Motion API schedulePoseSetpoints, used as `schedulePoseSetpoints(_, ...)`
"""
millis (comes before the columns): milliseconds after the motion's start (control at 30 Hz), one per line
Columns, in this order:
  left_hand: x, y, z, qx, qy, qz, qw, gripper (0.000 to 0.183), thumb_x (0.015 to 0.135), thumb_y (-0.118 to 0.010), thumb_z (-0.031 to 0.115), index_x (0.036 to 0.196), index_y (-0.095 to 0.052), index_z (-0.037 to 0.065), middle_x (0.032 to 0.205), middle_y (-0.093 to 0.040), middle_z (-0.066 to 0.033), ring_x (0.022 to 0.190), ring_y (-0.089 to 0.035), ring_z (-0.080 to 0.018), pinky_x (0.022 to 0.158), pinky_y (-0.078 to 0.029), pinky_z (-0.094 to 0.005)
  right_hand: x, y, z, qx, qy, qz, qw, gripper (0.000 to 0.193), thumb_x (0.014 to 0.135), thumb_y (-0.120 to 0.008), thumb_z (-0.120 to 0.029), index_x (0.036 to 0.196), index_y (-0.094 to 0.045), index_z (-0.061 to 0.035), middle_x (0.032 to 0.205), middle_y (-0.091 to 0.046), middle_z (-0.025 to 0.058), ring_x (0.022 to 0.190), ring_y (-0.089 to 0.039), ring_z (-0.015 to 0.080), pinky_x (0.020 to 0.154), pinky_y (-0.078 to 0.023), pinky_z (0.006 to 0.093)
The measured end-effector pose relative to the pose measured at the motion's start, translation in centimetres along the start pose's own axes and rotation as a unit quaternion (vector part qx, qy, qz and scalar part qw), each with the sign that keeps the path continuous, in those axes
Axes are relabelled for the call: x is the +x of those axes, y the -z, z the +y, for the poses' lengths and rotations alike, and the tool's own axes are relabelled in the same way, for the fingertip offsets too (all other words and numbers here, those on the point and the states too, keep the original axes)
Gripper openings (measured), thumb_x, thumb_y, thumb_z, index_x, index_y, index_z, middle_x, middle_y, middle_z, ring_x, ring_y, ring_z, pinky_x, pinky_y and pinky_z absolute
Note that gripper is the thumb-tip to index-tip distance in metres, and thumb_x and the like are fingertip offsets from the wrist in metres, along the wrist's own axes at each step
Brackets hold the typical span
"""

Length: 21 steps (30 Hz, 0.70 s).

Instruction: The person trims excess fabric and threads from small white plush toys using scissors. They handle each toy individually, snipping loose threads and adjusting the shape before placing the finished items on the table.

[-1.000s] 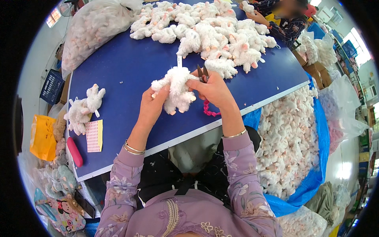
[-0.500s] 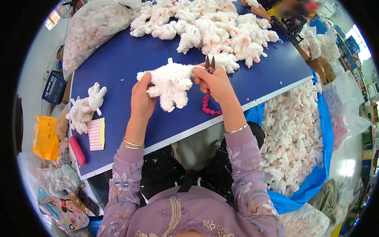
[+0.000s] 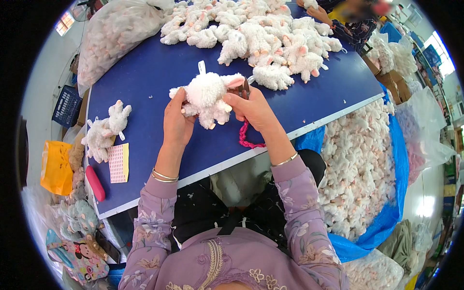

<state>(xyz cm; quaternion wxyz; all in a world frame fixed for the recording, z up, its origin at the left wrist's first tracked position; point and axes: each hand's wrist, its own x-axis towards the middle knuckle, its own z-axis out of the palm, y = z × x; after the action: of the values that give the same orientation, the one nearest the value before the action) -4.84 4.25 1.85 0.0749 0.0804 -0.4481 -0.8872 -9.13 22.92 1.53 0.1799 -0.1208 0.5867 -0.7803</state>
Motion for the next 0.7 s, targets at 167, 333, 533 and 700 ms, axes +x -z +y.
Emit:
schedulePoseSetpoints(167, 0.3, 0.6, -0.5, 0.026, 0.045, -0.026, 0.998, 0.031, 0.098, -0.050, 0.029, 0.105, -0.059, 0.000, 0.095, -0.064, -0.0072, 0.080, -0.063, -0.0147, 0.065, -0.051, -0.0288, 0.6, 0.5, 0.9, 0.015, 0.007, 0.007, 1.000, 0.019, 0.087, -0.065, -0.018, 0.097, -0.057, -0.0043, 0.072, -0.053, -0.0021, 0.054, -0.046, 0.0047, 0.044, -0.036, 0.0224)
schedulePoseSetpoints(333, 0.2, 1.2, -0.8, 0.029, 0.073, -0.111, 0.991, 0.029, 0.098, -0.049, 0.027, 0.106, -0.058, 0.000, 0.098, -0.064, -0.0084, 0.085, -0.063, -0.0174, 0.072, -0.052, -0.0320, 1.3, -0.2, 2.2, 0.078, 0.044, 0.022, 0.996, 0.015, 0.084, -0.064, -0.012, 0.092, -0.063, 0.0007, 0.082, -0.063, 0.0038, 0.068, -0.060, 0.0108, 0.056, -0.048, 0.0262)
schedulePoseSetpoints(533, -0.5, 0.3, -0.2, -0.071, 0.093, -0.100, 0.988, 0.032, 0.100, -0.044, 0.030, 0.107, -0.056, 0.002, 0.104, -0.062, -0.0108, 0.094, -0.062, -0.0217, 0.085, -0.050, -0.0370, 0.7, -0.7, 1.8, 0.119, 0.005, 0.014, 0.993, 0.014, 0.088, -0.061, -0.011, 0.096, -0.063, 0.0003, 0.085, -0.065, 0.0046, 0.071, -0.063, 0.0114, 0.055, -0.047, 0.0252)
schedulePoseSetpoints(700, -0.3, 0.9, -0.5, -0.079, 0.084, -0.103, 0.988, 0.031, 0.100, -0.044, 0.033, 0.102, -0.057, 0.005, 0.101, -0.063, -0.0089, 0.093, -0.062, -0.0205, 0.083, -0.050, -0.0356, 0.4, -1.2, 1.1, 0.150, -0.016, 0.047, 0.988, 0.015, 0.090, -0.060, -0.017, 0.093, -0.062, -0.0031, 0.079, -0.063, 0.0016, 0.061, -0.058, 0.0080, 0.049, -0.041, 0.0208)
